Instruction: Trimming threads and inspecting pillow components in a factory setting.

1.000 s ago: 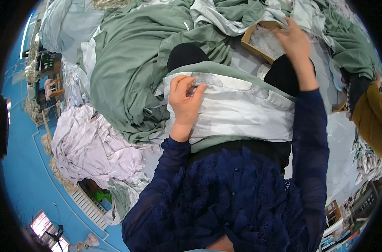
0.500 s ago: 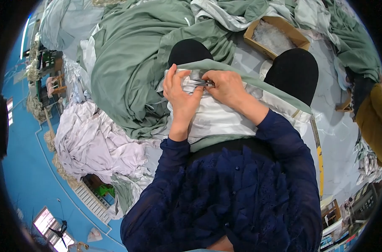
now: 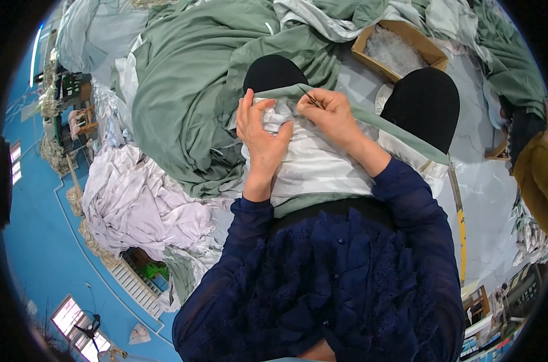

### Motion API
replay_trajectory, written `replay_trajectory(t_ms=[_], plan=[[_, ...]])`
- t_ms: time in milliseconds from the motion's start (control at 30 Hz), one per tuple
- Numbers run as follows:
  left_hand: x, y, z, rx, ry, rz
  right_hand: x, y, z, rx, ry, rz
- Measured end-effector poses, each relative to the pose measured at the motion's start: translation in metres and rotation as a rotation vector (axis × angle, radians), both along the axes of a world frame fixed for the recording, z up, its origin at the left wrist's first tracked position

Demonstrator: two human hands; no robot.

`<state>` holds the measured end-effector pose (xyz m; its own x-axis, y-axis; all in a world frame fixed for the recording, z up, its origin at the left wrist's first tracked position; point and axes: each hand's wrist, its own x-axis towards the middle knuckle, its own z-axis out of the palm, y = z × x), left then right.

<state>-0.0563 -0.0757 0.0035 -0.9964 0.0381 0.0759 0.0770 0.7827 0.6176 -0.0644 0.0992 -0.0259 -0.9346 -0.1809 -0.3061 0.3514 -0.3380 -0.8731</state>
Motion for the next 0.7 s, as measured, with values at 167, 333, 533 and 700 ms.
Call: replay_trajectory(t_ms=[167, 333, 533, 700], plan=[[0.0, 0.001, -0.002, -0.011, 0.004, -0.006, -0.005, -0.008, 0.002, 0.019, 0.159, 0.039], [-0.001, 0.003, -0.003, -0.009, 0.034, -0.02, -0.007, -0.012, 0.002, -0.242, -0.037, 0.104], [-0.001, 0.005, -0.001, -0.034, 0.003, -0.018, -0.014, -0.008, -0.007, 0.008, 0.013, 0.129], [0.0, 0.01, 0.001, -0.129, 0.099, -0.03, -0.011, -0.005, -0.005, -0.156, -0.066, 0.039]])
